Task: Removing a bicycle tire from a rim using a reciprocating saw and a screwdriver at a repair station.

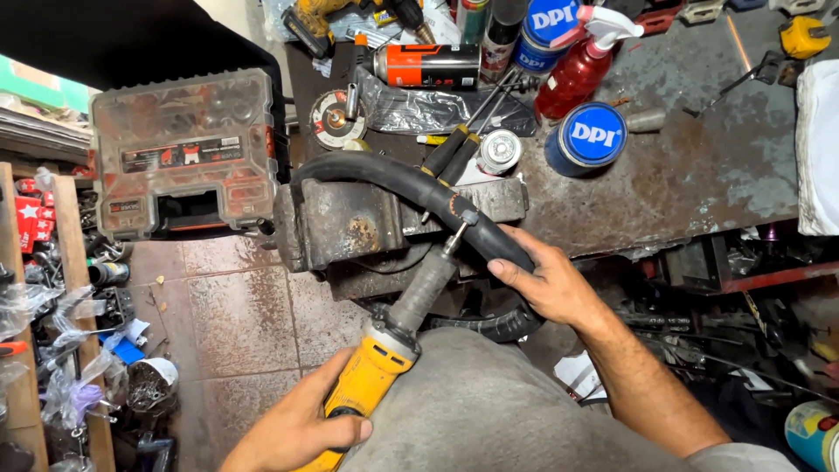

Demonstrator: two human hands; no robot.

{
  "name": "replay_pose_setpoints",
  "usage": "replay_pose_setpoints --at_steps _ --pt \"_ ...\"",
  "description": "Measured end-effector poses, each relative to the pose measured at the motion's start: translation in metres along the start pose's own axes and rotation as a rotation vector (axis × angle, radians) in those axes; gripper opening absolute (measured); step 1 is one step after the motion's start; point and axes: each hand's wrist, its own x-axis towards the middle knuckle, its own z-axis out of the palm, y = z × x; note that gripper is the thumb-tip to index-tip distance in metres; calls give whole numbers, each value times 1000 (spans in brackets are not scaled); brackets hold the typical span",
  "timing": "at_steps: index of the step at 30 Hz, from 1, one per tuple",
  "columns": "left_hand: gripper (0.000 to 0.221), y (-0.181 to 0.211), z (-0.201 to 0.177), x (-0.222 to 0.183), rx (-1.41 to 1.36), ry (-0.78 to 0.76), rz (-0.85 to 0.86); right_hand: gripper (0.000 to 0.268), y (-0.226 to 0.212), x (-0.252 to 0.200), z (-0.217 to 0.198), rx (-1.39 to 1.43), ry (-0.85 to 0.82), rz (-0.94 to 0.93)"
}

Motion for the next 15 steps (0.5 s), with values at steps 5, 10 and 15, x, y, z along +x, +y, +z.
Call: replay_pose_setpoints --at_steps 5,10,15 --pt "95 -28 1 -1 -61 40 68 60 -1 0 -1 25 -8 -8" --pt "94 -19 4 3 -235 33 114 60 -3 1 -1 14 -12 0" --pt "97 -27 6 17 -189 108 67 62 -4 -2 -1 21 -15 45"
